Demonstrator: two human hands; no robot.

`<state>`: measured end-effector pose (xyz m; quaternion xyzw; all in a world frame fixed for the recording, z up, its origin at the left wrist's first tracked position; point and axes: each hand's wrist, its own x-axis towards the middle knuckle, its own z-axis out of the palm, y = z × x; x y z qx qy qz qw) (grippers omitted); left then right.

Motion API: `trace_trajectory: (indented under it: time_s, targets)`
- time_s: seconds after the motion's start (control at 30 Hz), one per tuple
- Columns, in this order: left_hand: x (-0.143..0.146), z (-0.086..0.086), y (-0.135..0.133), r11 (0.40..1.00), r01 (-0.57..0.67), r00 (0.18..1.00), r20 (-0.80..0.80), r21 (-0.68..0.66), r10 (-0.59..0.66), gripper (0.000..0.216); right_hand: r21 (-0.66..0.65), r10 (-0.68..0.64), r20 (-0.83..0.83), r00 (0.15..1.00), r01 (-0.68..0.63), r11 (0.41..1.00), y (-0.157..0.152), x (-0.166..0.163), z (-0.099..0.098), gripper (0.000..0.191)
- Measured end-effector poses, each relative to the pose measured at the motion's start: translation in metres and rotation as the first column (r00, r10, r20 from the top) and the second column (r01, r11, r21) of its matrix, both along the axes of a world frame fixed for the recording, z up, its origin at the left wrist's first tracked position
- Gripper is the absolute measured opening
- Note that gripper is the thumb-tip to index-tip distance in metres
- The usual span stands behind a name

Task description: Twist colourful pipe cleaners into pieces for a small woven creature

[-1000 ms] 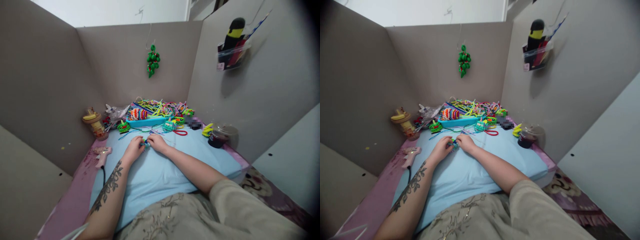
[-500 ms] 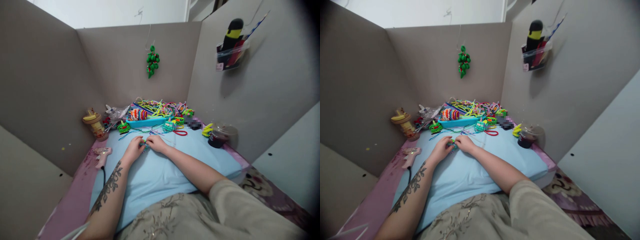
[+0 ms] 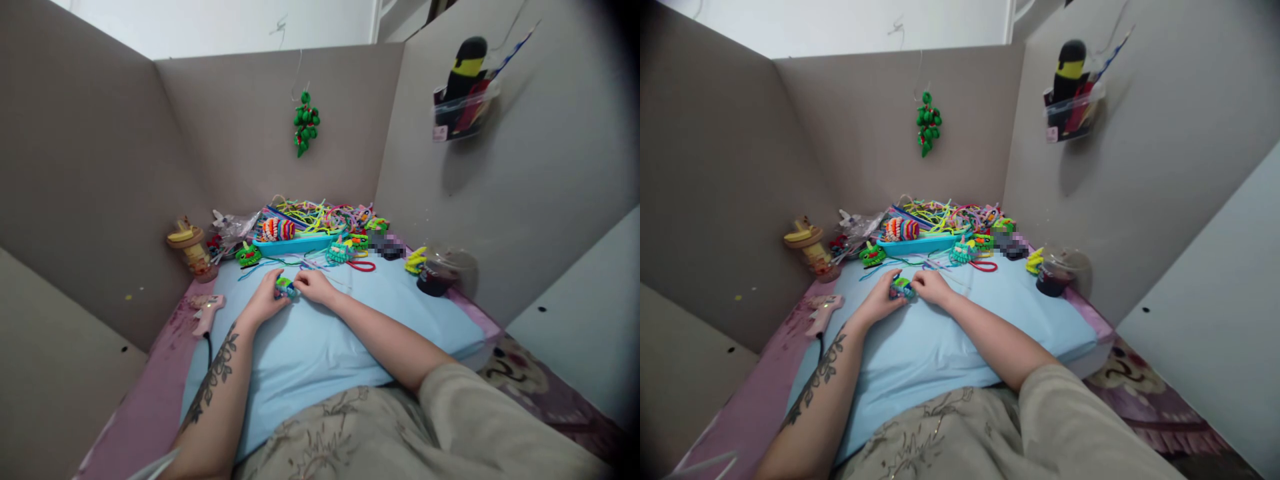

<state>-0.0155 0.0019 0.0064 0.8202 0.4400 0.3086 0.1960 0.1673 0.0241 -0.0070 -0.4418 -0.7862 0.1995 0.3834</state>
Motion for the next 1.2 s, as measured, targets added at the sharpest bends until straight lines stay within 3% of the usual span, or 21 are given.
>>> trace_trajectory:
  time_s: [0.2,0.47,0.67,0.8,0.9,1.07,1.2]
  targets:
    - [0.001,-0.001,0.0,0.999,-0.034,0.999,-0.007,-0.027,0.034,0.068,-0.021,-0.034,0.006,0.999,0.034,0.999,-0.002,-0.006,-0.001,0.016]
    - [0.002,-0.001,0.0,0.997,-0.055,0.998,0.009,-0.054,0.056,0.07,0.06,0.012,0.014,1.0,-0.012,0.998,0.0,-0.002,0.001,0.012]
    - [-0.004,-0.002,0.001,0.999,0.018,1.0,-0.001,-0.05,-0.019,0.093,0.058,-0.004,-0.104,0.995,0.01,0.998,-0.008,0.001,0.002,0.025]
    - [-0.008,-0.01,0.005,0.999,0.002,1.0,-0.016,-0.053,-0.003,0.105,0.079,0.051,-0.057,0.997,-0.047,0.996,-0.016,-0.006,0.0,0.029]
    - [-0.011,-0.01,0.006,0.996,-0.041,0.999,-0.008,-0.081,0.04,0.112,0.084,0.014,-0.079,0.997,-0.008,0.996,-0.012,-0.009,-0.003,0.026]
    - [-0.02,-0.004,0.003,0.976,-0.137,0.989,0.035,-0.166,0.145,0.118,-0.072,-0.045,-0.214,0.976,0.03,0.997,0.001,-0.001,-0.01,0.034]
    - [-0.026,-0.004,0.004,0.96,-0.106,0.978,0.147,-0.259,0.148,0.116,-0.239,-0.007,-0.348,0.938,-0.082,0.968,0.005,0.001,-0.017,0.045]
